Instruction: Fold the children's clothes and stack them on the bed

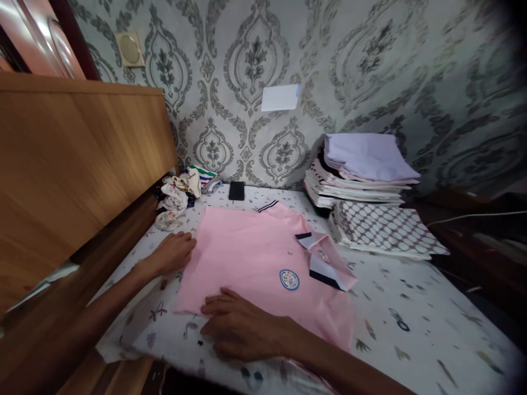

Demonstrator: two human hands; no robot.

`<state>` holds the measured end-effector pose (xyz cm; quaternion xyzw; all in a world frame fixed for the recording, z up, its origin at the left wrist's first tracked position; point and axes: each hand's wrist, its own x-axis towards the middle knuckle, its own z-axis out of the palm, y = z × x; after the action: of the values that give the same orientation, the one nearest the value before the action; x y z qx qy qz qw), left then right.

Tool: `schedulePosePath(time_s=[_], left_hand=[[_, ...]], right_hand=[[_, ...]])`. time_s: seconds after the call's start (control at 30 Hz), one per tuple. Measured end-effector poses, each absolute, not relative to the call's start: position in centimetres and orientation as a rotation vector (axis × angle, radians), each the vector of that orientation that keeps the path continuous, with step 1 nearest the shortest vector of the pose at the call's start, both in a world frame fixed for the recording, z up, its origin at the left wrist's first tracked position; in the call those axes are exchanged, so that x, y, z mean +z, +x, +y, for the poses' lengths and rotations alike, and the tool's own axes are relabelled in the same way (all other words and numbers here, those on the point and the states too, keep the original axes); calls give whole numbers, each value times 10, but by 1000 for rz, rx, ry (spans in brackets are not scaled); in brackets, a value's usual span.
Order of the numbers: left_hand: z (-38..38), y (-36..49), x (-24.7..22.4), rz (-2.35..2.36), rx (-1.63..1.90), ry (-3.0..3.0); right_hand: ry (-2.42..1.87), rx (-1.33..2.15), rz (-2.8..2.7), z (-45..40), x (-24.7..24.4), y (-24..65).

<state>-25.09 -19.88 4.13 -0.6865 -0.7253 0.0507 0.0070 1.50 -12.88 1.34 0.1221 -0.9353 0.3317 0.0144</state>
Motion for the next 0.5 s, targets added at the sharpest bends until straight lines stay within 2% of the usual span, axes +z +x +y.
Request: schedulePosePath(time_s=[0.17, 0.27, 0.5], left_hand=[[-136, -216, 22, -2184, -275, -2309], [-116, -223, 7, -2211, -226, -2342], [-118, -290, 4, -2552, -85, -1875]], right_hand=[[260, 971, -2882, -130, 8, 12], [408, 902, -2951, -136, 10, 6], [745, 967, -2911, -144, 24, -4]])
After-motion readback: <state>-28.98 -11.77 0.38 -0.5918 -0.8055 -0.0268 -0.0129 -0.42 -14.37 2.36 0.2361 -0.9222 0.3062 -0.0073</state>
